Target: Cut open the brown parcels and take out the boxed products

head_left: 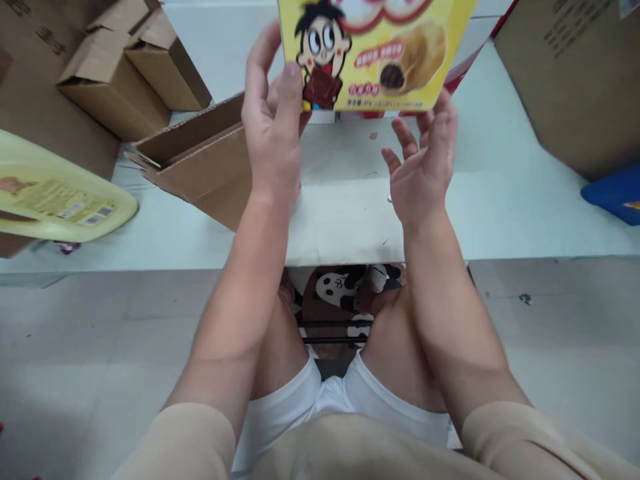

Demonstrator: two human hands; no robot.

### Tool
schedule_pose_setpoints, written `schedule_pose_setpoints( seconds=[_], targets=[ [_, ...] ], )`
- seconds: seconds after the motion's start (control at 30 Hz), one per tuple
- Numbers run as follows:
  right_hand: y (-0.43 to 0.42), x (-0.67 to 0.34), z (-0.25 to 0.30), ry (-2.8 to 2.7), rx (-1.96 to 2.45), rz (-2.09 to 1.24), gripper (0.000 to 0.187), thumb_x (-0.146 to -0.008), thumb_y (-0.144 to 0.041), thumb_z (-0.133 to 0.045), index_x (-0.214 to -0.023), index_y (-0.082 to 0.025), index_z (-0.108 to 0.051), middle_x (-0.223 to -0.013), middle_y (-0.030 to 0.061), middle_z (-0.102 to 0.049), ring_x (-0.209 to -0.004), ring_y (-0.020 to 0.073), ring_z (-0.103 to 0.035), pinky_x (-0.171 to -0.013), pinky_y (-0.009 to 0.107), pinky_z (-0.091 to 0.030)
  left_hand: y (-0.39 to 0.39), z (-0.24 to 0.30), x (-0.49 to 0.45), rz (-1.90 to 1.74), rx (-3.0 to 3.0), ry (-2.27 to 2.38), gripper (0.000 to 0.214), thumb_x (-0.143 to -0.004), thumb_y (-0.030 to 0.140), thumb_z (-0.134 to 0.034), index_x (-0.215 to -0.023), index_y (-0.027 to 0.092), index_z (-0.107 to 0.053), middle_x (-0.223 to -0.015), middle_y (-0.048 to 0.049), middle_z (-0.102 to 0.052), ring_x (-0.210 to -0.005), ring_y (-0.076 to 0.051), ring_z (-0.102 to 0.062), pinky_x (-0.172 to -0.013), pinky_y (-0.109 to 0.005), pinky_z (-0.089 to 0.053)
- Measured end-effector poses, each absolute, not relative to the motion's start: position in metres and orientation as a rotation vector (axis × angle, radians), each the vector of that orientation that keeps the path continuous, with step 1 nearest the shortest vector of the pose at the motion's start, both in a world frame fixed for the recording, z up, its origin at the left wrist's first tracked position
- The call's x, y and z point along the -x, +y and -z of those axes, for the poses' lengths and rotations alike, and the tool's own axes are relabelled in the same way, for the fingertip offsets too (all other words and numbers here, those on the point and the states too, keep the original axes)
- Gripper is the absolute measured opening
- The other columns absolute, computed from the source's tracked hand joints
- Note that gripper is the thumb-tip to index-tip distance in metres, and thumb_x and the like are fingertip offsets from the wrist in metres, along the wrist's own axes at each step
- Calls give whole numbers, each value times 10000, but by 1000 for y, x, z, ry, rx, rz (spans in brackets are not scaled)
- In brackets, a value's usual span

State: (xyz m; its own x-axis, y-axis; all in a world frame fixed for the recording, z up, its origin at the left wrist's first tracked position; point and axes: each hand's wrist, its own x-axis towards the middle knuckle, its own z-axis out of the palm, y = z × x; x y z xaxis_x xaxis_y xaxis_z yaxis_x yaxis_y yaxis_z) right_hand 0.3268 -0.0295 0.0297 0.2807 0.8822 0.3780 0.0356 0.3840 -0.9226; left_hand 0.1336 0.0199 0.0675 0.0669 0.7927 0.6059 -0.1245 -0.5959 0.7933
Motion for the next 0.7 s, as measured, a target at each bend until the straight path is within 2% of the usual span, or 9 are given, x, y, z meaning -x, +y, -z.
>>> schedule_pose_setpoints(
  seconds=[0.07, 0.1, 0.2, 0.27, 0.4, 0.5, 0.6, 0.7],
  targets=[
    [-24, -329, -14, -1056, 1084, -798, 660, -780, -861, -474, -1250, -400, -445, -1322, 19, -565, -1227, 243, -614, -751, 320, -580, 18, -45, -133, -1503, -1523, 787, 646, -858, 712, -612, -1322, 300, -430, -1445, -9, -543, -1232, -191, -591, -843, -275, -579],
    [-21, -330, -6, -989, 1143, -855, 640, -758, -822, -549, -1181, -354, -438, -1237, 24, -601, -1117, 224, -652, -694, 294, -565, 17, -32, -132, -1433, -1470, 892, 639, -863, 698, -620, -1309, 265, -470, -1401, -42, -580, -1180, -191, -613, -817, -265, -571],
    [-16, -334, 15, -778, 1393, -1037, 589, -698, -658, -700, -1038, -286, -395, -1051, 16, -643, -827, 163, -651, -541, 232, -482, 11, 6, -133, -1284, -1300, 1151, 475, -916, 585, -590, -1223, 223, -585, -1181, -70, -679, -975, -173, -671, -709, -243, -536],
    [-13, -340, 24, -680, 1472, -1094, 561, -695, -580, -716, -1038, -288, -382, -1019, 5, -647, -748, 142, -631, -489, 215, -450, 8, 24, -135, -1171, -1231, 1216, 375, -945, 517, -514, -1137, 218, -635, -1023, -62, -702, -801, -145, -663, -641, -239, -504],
    [-9, -366, 29, -480, 1356, -906, 515, -771, -540, -641, -1108, -332, -312, -1088, -15, -623, -739, 130, -655, -468, 220, -492, 8, 37, -136, -979, -1340, 1132, 217, -888, 376, -543, -928, 192, -650, -814, -34, -688, -652, -118, -599, -641, -247, -491],
    [-8, -396, 30, -269, 1351, -671, 372, -870, -484, -533, -1104, -341, -281, -1145, -20, -588, -803, 114, -682, -554, 242, -580, 11, 36, -134, -884, -1468, 1108, 164, -856, 328, -552, -794, 189, -611, -704, -11, -640, -625, -123, -563, -639, -258, -470],
    [-7, -432, 30, -195, 1564, -533, 225, -954, -438, -417, -1108, -339, -287, -1211, -11, -566, -892, 92, -695, -653, 244, -617, 13, 35, -132, -795, -1647, 1178, 177, -859, 301, -537, -730, 192, -590, -642, 7, -589, -618, -129, -524, -626, -268, -402],
    [1, -468, 25, -251, 1828, -439, 171, -1007, -403, -281, -1167, -341, -291, -1321, 23, -520, -950, 82, -690, -679, 224, -610, 12, 36, -131, -723, -1820, 1182, 176, -874, 294, -534, -748, 197, -609, -655, 7, -604, -634, -136, -520, -635, -283, -357]
  ],
)
